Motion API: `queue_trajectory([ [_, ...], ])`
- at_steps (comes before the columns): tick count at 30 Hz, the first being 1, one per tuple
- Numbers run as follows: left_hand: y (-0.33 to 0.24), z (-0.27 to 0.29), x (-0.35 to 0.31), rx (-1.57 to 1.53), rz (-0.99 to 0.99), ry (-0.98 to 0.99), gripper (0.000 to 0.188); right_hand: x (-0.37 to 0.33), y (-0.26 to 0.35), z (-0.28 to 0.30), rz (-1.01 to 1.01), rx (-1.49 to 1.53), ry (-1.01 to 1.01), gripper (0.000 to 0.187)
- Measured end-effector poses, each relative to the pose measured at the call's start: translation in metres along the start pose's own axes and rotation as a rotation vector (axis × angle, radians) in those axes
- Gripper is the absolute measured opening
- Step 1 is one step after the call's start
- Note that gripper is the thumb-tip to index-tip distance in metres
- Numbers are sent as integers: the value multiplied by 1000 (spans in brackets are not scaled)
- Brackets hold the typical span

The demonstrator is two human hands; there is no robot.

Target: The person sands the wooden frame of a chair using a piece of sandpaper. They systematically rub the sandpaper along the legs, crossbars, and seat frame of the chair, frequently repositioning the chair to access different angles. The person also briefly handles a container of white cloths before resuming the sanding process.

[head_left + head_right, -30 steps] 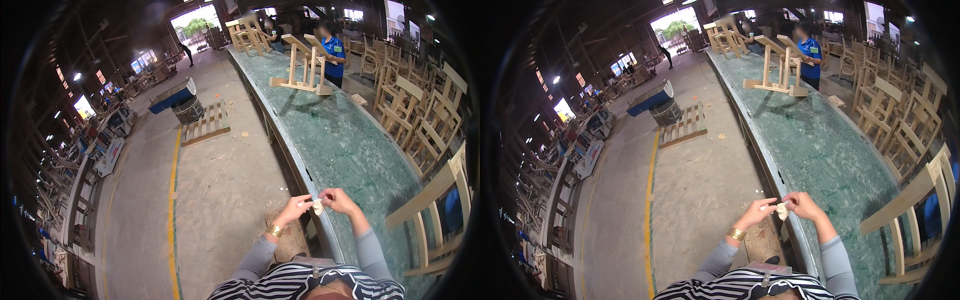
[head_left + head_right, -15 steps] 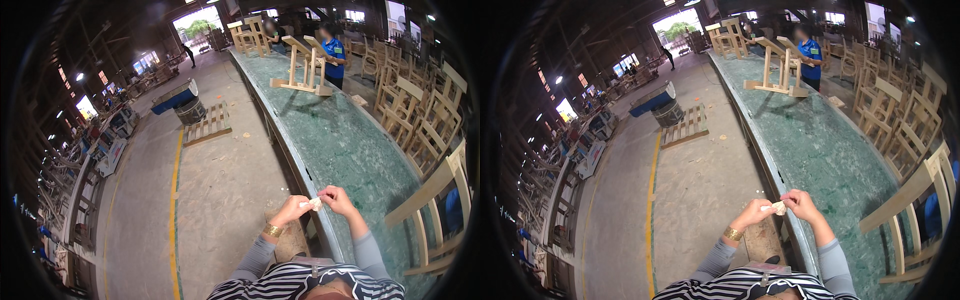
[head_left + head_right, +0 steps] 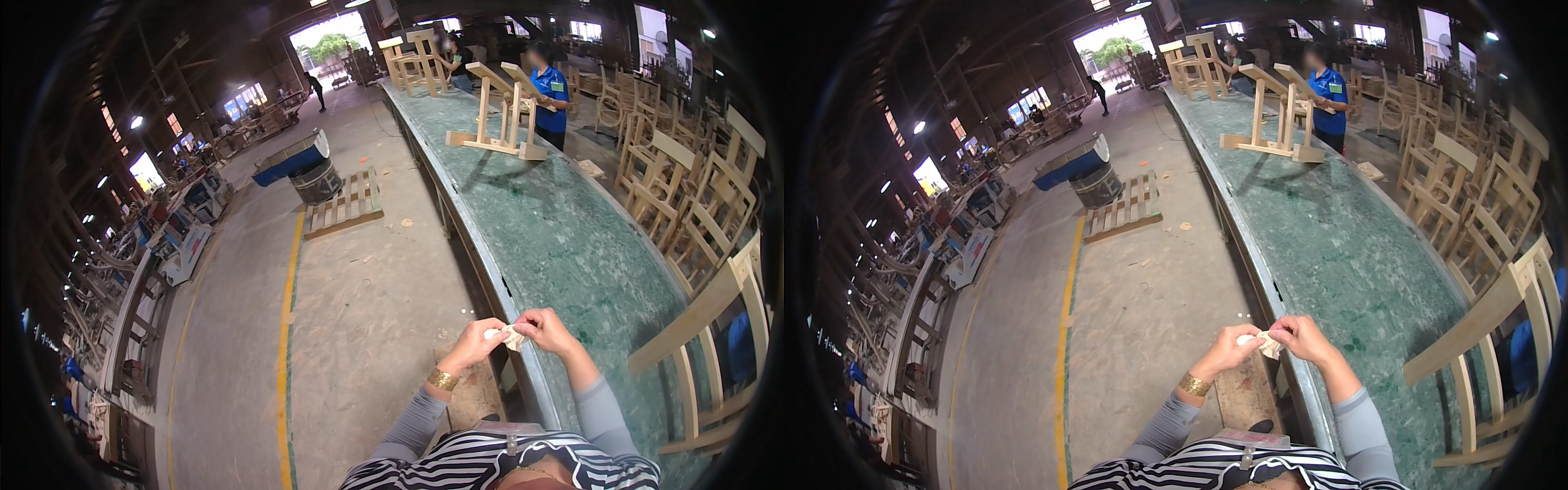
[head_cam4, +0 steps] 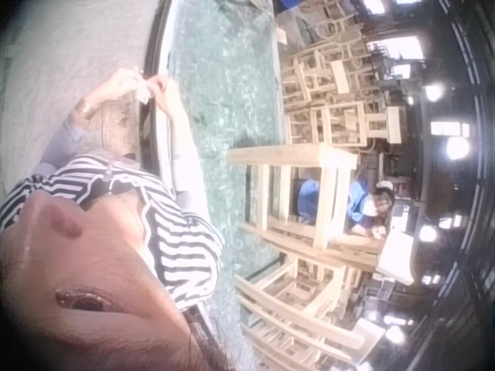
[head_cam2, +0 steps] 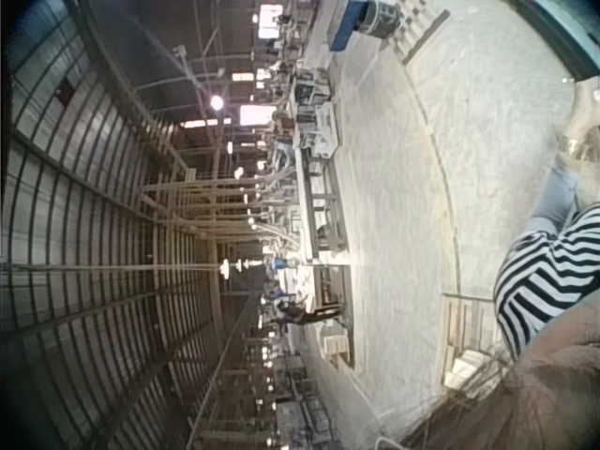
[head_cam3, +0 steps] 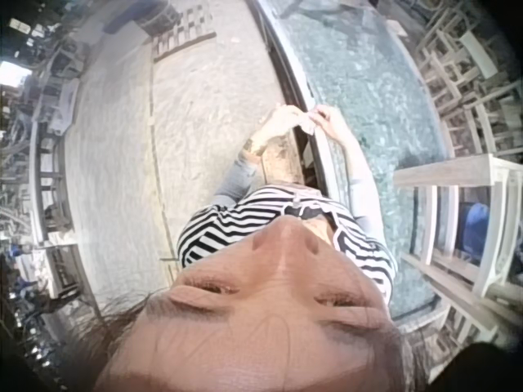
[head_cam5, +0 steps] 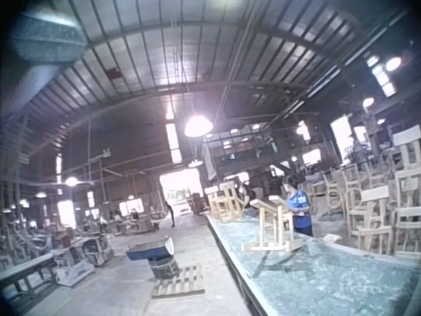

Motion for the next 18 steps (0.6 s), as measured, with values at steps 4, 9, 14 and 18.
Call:
queue_trajectory([
  [4, -15, 4, 2, -9, -116, -26, 16, 1, 5, 2, -23, 51, 44, 17],
  [9, -33, 7, 4, 33, -231, -44, 15, -1, 19, -3, 45, 186, 83, 17],
  [14, -44, 4, 3, 32, -318, -45, 14, -4, 15, -9, -12, 289, 171, 13],
  [18, -33, -2, 3, -31, -220, 12, 13, -4, 5, -6, -48, 380, 190, 10],
])
Point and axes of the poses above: each hand's wrist, its own x-axis towards the middle knuckle, its own z-axis out of the back of the hand, y = z × x, the point moved 8 cm from there along x, towards the middle knuckle, and after that the axes turned 9 degrees about -z, right-handed, at the moved point
